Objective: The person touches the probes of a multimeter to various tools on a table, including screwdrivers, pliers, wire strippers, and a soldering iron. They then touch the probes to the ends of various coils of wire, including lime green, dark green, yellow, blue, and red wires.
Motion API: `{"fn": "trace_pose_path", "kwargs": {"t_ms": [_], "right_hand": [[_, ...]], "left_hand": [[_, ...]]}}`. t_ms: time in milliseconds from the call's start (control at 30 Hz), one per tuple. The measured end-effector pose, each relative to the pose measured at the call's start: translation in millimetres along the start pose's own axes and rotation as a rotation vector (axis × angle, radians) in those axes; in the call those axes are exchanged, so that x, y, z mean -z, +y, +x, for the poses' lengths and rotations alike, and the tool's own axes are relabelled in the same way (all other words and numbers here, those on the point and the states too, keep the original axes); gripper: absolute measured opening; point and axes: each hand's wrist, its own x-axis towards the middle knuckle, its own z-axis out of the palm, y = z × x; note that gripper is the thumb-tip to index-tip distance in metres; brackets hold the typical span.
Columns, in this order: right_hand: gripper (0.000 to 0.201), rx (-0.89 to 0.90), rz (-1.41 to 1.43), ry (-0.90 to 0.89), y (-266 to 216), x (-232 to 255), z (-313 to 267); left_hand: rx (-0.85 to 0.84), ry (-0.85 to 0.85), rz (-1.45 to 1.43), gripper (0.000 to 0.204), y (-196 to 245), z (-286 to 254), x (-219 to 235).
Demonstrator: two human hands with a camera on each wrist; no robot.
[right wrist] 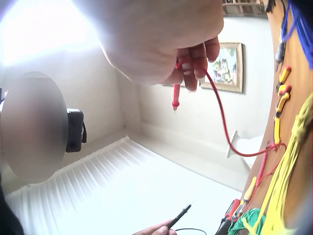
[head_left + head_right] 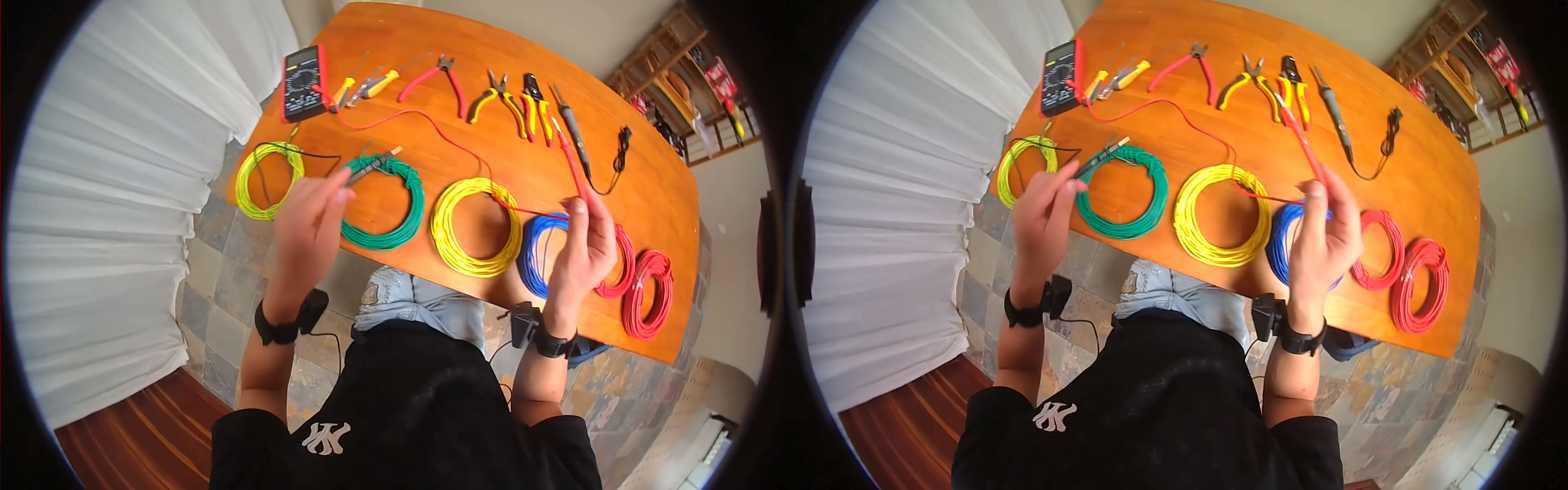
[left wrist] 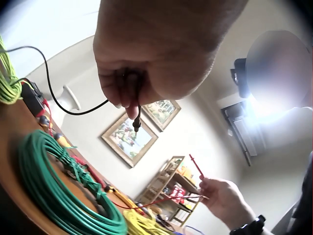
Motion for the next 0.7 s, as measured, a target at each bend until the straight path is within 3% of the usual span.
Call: {"fn": "trace_pose_path", "kwargs": {"t_ms": [133, 167, 267, 333, 400, 700], "right_hand": [[0.017, -0.041, -0.086, 0.053, 31, 40, -9], [0.015, -0.053, -0.221, 0.036, 37, 47, -15], [0.014, -0.085, -0.432, -0.049, 35, 54, -27], [0.015, 0.246, -0.687, -0.178, 31, 53, -29], [0.017, 0.250, -0.688, -0.203, 33, 51, -28], [0.015, 0.308, -0.754, -0.377, 33, 37, -19]], "left_hand": [[-0.096, -0.131, -0.011, 0.023, 29, -18, -33], [-0.148, -0.159, -0.018, 0.022, 30, -24, -40], [-0.116, -0.124, 0.015, 0.022, 25, -34, -48], [-0.097, -0.095, 0.023, 0.022, 19, -46, -47], [-0.069, -0.045, 0.006, 0.023, 14, -59, -44], [-0.002, -0.102, -0.014, 0.023, 26, -86, -49]]}}
